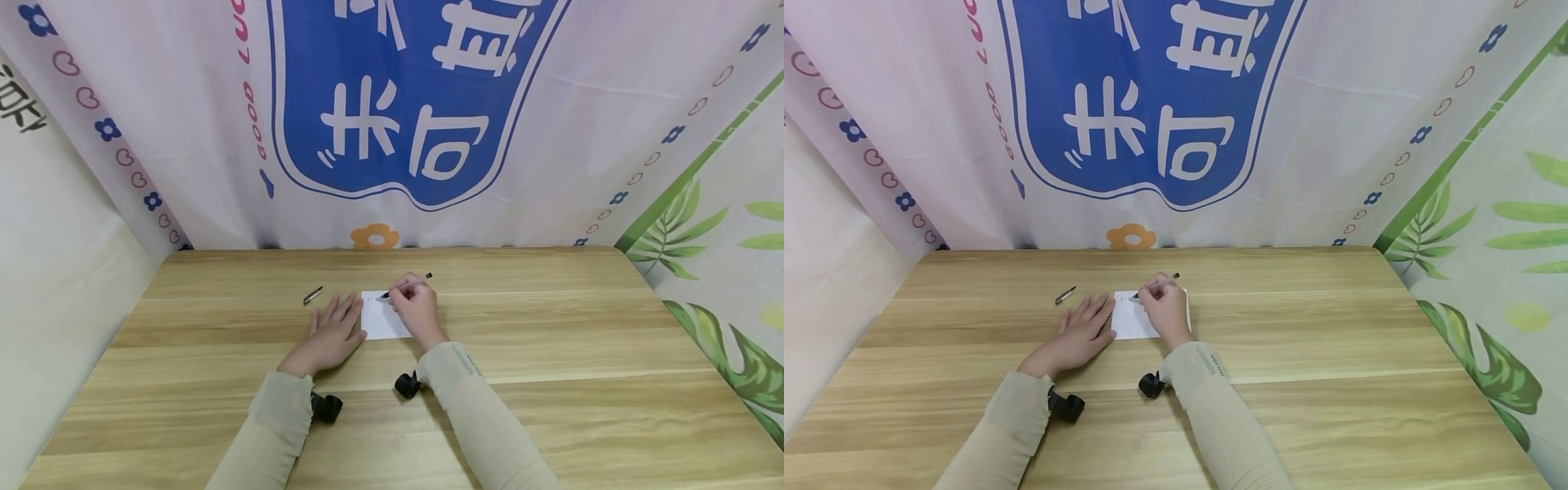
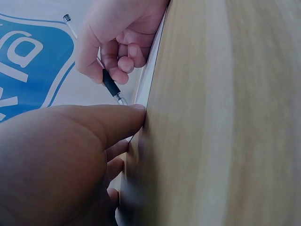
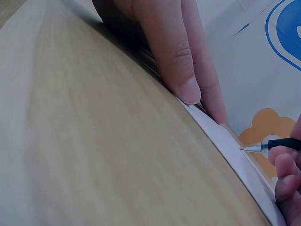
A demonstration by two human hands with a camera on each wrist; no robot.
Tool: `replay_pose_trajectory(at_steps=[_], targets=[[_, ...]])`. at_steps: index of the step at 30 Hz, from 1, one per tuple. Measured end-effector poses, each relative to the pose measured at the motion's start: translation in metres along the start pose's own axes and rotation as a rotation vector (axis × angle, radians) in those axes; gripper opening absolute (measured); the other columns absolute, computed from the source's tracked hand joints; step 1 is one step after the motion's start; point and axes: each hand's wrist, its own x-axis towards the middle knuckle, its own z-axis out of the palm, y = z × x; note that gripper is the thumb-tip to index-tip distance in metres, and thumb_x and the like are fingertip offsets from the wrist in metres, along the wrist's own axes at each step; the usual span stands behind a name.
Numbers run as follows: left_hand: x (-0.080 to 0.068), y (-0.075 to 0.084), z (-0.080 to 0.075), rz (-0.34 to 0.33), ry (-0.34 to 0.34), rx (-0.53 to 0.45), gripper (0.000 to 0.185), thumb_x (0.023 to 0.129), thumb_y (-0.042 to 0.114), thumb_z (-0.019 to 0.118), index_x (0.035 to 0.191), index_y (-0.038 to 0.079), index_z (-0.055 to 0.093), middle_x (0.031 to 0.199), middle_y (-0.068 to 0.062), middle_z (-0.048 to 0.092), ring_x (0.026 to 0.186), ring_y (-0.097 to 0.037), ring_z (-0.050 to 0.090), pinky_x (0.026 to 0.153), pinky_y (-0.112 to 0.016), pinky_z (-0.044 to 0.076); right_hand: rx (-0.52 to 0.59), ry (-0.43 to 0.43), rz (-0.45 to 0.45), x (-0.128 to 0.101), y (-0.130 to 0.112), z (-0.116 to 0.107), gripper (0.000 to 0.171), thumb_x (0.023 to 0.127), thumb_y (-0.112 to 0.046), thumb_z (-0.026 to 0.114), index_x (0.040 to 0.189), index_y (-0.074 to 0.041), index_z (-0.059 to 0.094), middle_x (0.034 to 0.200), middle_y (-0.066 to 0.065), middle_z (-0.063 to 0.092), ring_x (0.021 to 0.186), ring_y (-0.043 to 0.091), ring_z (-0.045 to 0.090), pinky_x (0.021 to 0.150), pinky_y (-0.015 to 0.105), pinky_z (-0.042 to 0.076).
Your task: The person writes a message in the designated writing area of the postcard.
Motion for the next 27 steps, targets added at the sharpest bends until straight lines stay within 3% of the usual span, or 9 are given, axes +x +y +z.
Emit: replay_pose_trajectory(at_steps=[8, 11, 20, 27], targets=[[0.000, 0.001, -0.001, 0.003, -0.004, 0.002, 0.063, 0.100, 0.034, 0.043, 0.151, 0.010, 0.016, 0.157, -0.011, 0.005, 0.142, -0.035, -0.006, 0.105, -0.064, -0.006, -0.021, -0.026, 0.011, -0.001, -0.009, -0.002, 0.007, 0.086, -0.001, 0.060, 0.079, 0.000, 0.062, 0.070, 0.013, 0.062, 0.055, 0.017, 0.055, 0.050, 0.023, 0.045], [0.000, 0.000, 0.000, -0.002, -0.004, 0.007, 0.063, 0.100, 0.035, 0.043, 0.151, 0.010, 0.016, 0.157, -0.010, 0.005, 0.142, -0.035, -0.006, 0.105, -0.064, -0.006, -0.010, -0.018, 0.013, 0.002, 0.002, 0.000, 0.008, 0.086, -0.003, 0.061, 0.078, -0.002, 0.063, 0.069, 0.010, 0.062, 0.055, 0.017, 0.055, 0.049, 0.024, 0.045], [0.001, -0.002, 0.000, 0.002, -0.005, 0.002, 0.063, 0.100, 0.035, 0.042, 0.151, 0.010, 0.015, 0.157, -0.010, 0.004, 0.142, -0.035, -0.007, 0.105, -0.064, -0.006, 0.001, -0.005, -0.013, 0.001, 0.003, 0.001, 0.010, 0.085, -0.007, 0.062, 0.076, -0.008, 0.062, 0.066, 0.004, 0.061, 0.054, 0.016, 0.055, 0.049, 0.025, 0.046], [0.000, -0.001, 0.000, 0.005, -0.004, -0.005, 0.063, 0.100, 0.034, 0.043, 0.151, 0.009, 0.016, 0.157, -0.011, 0.005, 0.142, -0.035, -0.007, 0.105, -0.064, -0.006, -0.012, -0.006, -0.008, 0.001, -0.001, 0.001, 0.009, 0.085, -0.003, 0.061, 0.076, -0.004, 0.062, 0.067, 0.009, 0.063, 0.053, 0.014, 0.055, 0.049, 0.023, 0.046]])
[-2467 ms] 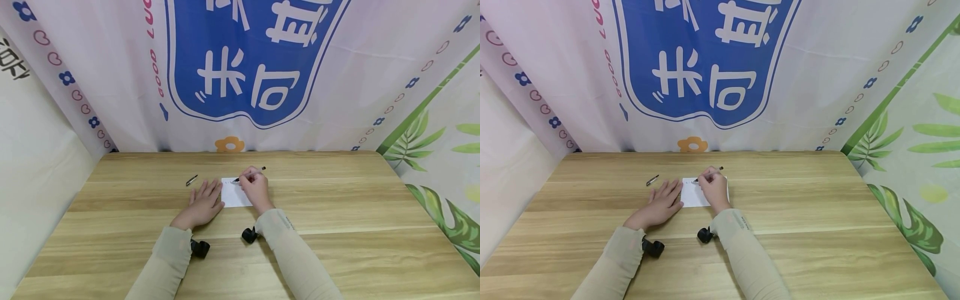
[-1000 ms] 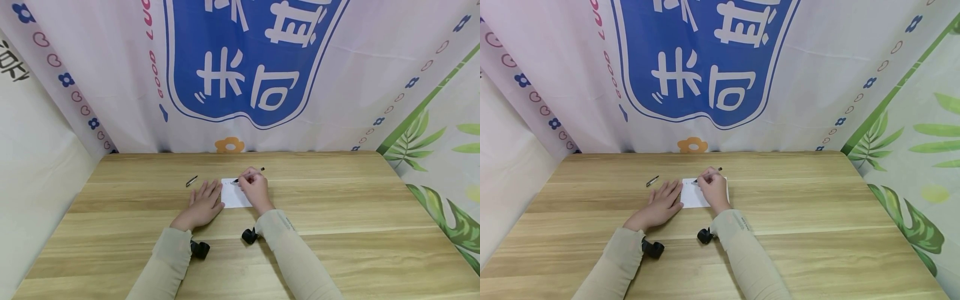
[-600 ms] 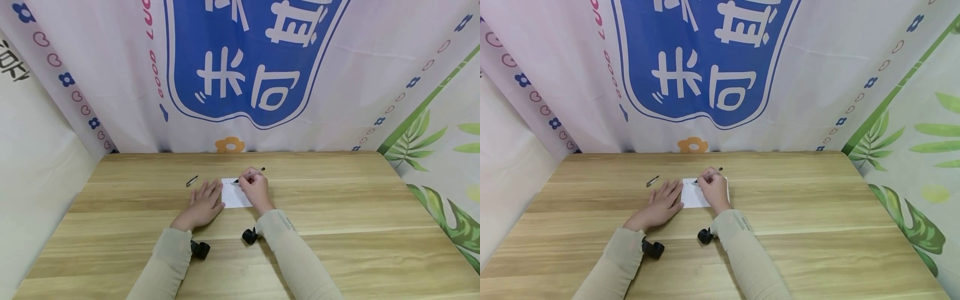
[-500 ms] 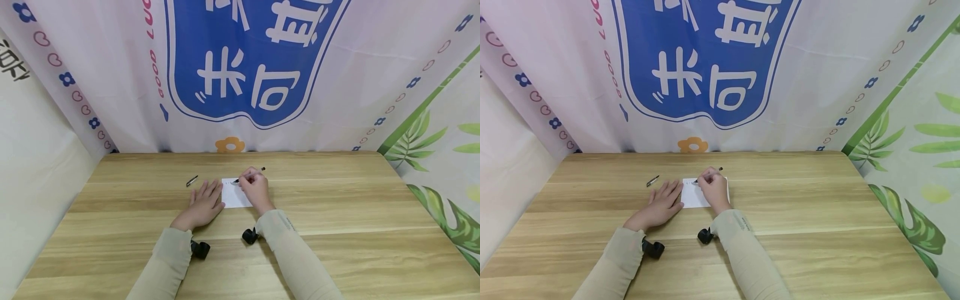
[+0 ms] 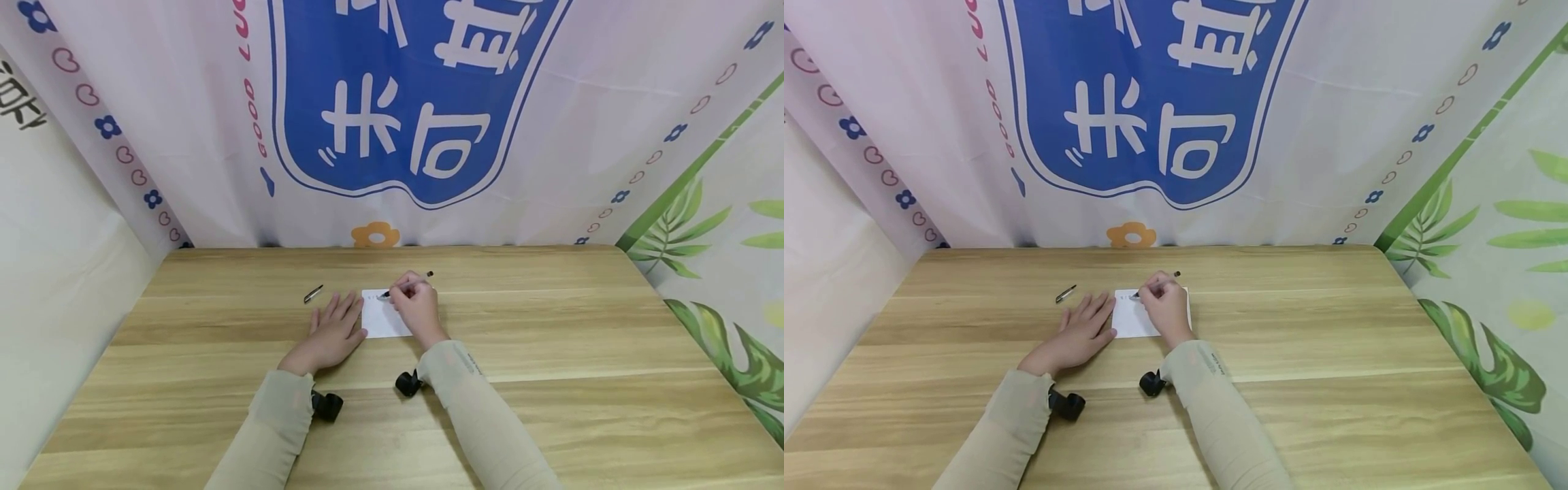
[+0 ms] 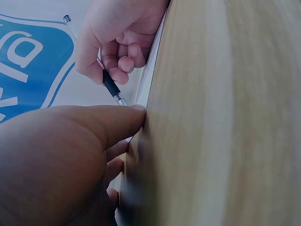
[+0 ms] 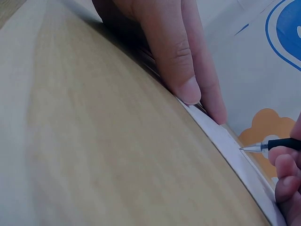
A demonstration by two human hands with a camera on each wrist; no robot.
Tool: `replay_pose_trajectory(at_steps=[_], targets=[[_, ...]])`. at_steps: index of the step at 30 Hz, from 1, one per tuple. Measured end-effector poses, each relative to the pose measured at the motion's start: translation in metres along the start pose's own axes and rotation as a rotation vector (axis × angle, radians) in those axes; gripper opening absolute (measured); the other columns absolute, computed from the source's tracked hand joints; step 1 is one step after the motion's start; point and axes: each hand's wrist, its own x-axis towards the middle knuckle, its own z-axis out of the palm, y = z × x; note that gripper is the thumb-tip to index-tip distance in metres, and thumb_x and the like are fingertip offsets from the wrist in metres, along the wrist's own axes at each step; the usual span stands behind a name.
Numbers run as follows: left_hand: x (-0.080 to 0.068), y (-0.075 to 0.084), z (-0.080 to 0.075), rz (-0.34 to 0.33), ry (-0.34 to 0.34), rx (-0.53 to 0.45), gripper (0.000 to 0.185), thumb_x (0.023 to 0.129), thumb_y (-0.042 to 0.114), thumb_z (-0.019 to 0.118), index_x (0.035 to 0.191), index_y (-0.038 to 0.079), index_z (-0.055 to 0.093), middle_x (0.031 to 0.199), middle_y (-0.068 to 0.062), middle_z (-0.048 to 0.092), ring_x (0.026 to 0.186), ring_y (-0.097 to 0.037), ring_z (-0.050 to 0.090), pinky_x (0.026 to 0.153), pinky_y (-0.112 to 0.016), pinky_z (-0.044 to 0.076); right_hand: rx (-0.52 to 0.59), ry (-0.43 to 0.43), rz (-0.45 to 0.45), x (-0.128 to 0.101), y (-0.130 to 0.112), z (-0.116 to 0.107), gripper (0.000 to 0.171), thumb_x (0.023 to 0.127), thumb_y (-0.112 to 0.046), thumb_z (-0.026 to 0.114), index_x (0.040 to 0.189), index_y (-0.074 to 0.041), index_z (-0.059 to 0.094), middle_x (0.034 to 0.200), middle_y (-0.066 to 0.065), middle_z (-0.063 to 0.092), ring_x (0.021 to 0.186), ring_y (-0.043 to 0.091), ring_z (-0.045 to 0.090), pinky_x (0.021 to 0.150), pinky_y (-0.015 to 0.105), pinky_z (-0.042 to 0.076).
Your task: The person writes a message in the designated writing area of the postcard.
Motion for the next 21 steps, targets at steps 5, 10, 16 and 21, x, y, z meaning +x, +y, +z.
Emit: replay_pose_trajectory(at_steps=[5, 10, 16, 21], targets=[[-0.001, 0.002, -0.001, -0.002, -0.002, 0.001, 0.062, 0.100, 0.034, 0.042, 0.151, 0.009, 0.016, 0.157, -0.012, 0.006, 0.142, -0.036, -0.006, 0.105, -0.064, -0.006, -0.015, 0.001, -0.002, -0.007, -0.023, -0.004, 0.008, 0.084, 0.001, 0.058, 0.076, 0.001, 0.061, 0.067, 0.013, 0.062, 0.053, 0.013, 0.054, 0.050, 0.022, 0.045], [-0.002, 0.004, -0.002, 0.001, -0.009, 0.001, 0.062, 0.100, 0.034, 0.042, 0.151, 0.008, 0.016, 0.157, -0.012, 0.006, 0.142, -0.036, -0.006, 0.105, -0.064, -0.005, -0.002, 0.007, 0.025, -0.006, -0.016, -0.004, 0.009, 0.085, -0.001, 0.059, 0.076, 0.000, 0.061, 0.066, 0.011, 0.061, 0.053, 0.014, 0.054, 0.049, 0.023, 0.044], [-0.002, 0.004, -0.002, 0.001, -0.006, 0.002, 0.062, 0.100, 0.033, 0.043, 0.151, 0.009, 0.017, 0.157, -0.012, 0.006, 0.142, -0.036, -0.006, 0.105, -0.064, -0.005, 0.022, 0.081, 0.023, -0.001, 0.005, -0.002, 0.010, 0.085, -0.004, 0.060, 0.075, -0.005, 0.061, 0.066, 0.007, 0.062, 0.053, 0.016, 0.055, 0.048, 0.024, 0.045], [-0.002, 0.003, -0.001, 0.002, -0.004, 0.005, 0.063, 0.100, 0.034, 0.043, 0.151, 0.009, 0.016, 0.157, -0.012, 0.005, 0.142, -0.035, -0.006, 0.105, -0.064, -0.005, 0.010, 0.143, 0.006, -0.002, 0.005, -0.002, 0.010, 0.083, -0.005, 0.060, 0.073, -0.008, 0.061, 0.064, 0.004, 0.061, 0.052, 0.017, 0.053, 0.047, 0.024, 0.043]])
